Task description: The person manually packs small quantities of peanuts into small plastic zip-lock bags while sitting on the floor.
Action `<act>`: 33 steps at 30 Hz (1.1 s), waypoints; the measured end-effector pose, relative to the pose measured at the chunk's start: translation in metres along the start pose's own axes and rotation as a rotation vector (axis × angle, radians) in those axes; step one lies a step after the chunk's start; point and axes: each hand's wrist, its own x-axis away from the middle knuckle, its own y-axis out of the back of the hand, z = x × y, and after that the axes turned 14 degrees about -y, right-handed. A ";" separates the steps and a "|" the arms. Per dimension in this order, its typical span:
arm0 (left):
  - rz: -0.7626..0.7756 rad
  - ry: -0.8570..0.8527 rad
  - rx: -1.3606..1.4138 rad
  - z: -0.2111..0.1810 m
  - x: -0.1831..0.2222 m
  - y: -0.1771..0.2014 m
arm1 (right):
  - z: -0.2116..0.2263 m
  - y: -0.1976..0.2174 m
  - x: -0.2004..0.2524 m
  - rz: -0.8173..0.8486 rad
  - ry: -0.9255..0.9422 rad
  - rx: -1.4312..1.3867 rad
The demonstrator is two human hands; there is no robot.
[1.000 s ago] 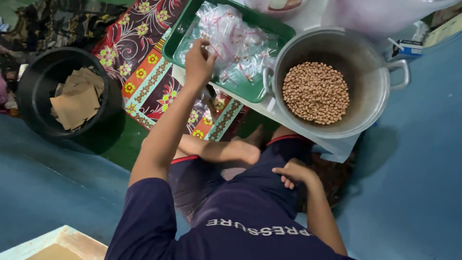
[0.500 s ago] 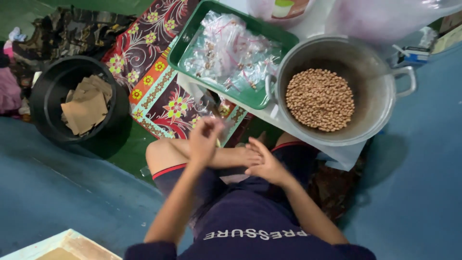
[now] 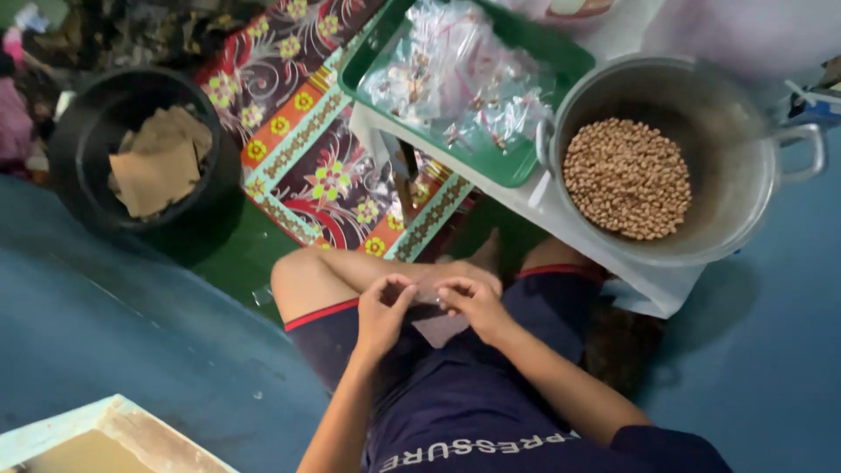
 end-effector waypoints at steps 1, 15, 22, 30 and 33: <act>0.012 -0.020 -0.010 0.000 -0.001 -0.001 | -0.002 0.006 0.002 0.032 0.028 0.000; 0.356 -0.096 0.093 -0.042 -0.002 -0.049 | 0.010 0.039 0.072 -0.336 0.220 -0.173; 0.444 -0.077 0.075 -0.049 0.004 -0.046 | -0.021 0.081 0.067 -0.192 0.271 -0.331; 0.422 0.031 0.093 -0.043 0.012 -0.029 | 0.030 0.038 0.077 -0.285 0.284 -0.192; 0.398 -0.002 0.043 -0.035 0.013 -0.027 | 0.035 0.027 0.081 -0.466 0.375 0.145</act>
